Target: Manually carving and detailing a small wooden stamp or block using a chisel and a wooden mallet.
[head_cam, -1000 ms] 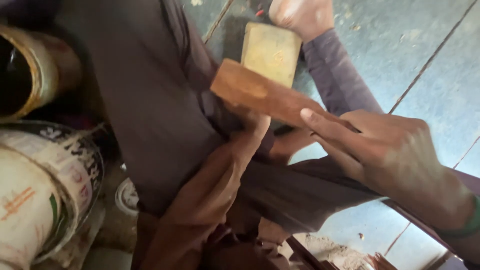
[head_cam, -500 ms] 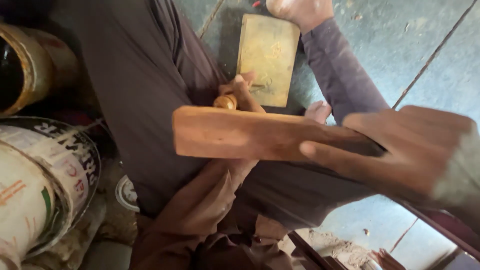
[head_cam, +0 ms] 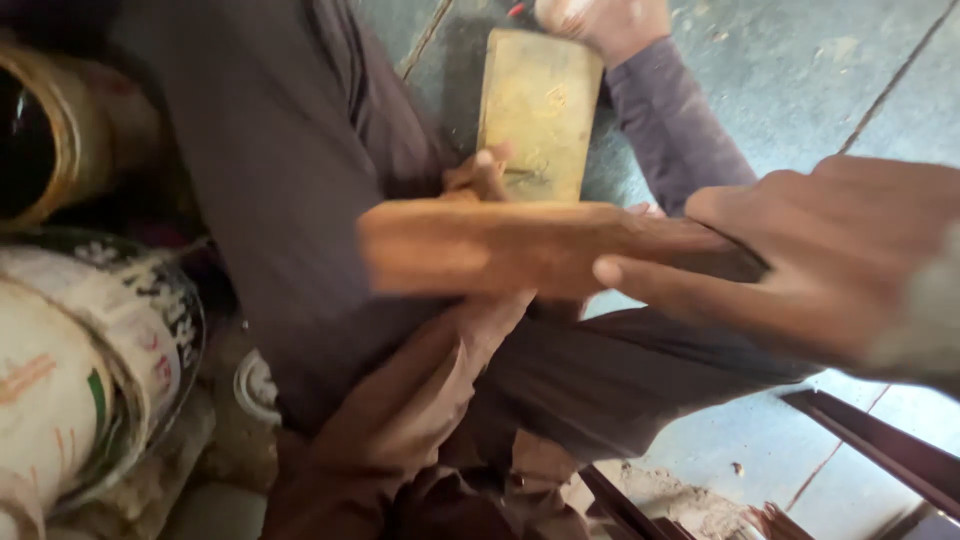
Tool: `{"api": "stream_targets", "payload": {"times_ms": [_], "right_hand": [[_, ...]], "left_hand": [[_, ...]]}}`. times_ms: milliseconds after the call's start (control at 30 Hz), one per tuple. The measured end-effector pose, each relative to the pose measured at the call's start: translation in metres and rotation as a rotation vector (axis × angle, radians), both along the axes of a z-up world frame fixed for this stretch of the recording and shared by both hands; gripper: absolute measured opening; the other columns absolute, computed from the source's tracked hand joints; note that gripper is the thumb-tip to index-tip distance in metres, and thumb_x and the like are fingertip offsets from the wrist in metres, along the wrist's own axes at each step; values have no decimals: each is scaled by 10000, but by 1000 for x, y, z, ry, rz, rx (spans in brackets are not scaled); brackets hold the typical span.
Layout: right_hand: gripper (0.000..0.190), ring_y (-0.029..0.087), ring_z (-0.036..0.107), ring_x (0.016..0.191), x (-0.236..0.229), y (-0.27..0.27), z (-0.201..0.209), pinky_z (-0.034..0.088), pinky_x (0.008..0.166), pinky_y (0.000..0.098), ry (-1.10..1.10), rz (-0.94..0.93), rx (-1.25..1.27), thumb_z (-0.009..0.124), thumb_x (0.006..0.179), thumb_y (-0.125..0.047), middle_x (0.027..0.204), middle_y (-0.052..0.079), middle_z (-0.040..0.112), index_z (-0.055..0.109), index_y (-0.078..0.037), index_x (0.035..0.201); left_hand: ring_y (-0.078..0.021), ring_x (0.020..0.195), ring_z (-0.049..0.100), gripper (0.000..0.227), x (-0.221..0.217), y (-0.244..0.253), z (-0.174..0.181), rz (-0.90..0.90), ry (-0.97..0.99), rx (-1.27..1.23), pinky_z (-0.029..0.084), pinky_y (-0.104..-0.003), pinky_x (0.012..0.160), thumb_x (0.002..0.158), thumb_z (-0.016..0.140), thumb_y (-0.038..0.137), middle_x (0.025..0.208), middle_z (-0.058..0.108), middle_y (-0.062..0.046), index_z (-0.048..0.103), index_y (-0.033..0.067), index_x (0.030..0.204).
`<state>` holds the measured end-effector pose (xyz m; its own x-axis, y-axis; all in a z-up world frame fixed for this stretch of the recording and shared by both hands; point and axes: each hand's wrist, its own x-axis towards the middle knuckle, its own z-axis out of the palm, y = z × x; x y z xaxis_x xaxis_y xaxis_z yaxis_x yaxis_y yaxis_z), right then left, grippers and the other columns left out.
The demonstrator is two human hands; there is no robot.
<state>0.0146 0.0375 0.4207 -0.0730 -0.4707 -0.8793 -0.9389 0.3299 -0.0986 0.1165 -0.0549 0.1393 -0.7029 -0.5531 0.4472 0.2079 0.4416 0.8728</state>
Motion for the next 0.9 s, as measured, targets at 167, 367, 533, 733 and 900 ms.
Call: {"api": "stream_targets", "payload": {"times_ms": [167, 367, 533, 733, 900], "right_hand": [[802, 213, 669, 605, -8, 3, 6, 570, 458, 354, 109, 168, -296, 569, 866, -220, 875, 104, 655, 308, -345, 1613], [636, 113, 685, 719, -10, -25, 14, 526, 610, 248, 126, 90, 269, 466, 917, -383, 901, 27, 668, 394, -348, 1548], [550, 184, 624, 602, -7, 24, -3, 485, 456, 341, 283, 92, -774, 597, 928, -97, 829, 125, 681, 527, -287, 1439], [561, 212, 679, 621, -4, -3, 12, 528, 402, 336, 276, 22, -394, 623, 893, -190, 912, 95, 713, 643, -374, 1422], [341, 205, 637, 815, -3, 35, 25, 506, 720, 322, 250, -564, -948, 679, 911, -188, 922, 131, 647, 623, 38, 1161]], "left_hand": [[-219, 1112, 607, 579, -4, 4, 0, -25, 68, 47, 538, -338, 958, 1101, 562, 400, 1359, 525, -98, 396, 60, 1539], [-213, 1098, 620, 529, 11, 7, -4, -37, -31, 150, 547, -340, 945, 1114, 530, 398, 1323, 547, -104, 440, 57, 1508], [-202, 1090, 625, 471, -8, 11, -11, -59, -100, 255, 544, -332, 952, 1133, 497, 376, 1282, 576, -118, 493, 39, 1463], [-188, 1080, 633, 419, -8, 30, -43, -123, -255, 399, 541, -322, 961, 1160, 458, 345, 1226, 618, -135, 567, 22, 1403], [-237, 1202, 542, 387, -31, 60, -110, 329, -140, 262, 441, -423, 1033, 1121, 510, 232, 1296, 580, -245, 505, -101, 1318]]}}
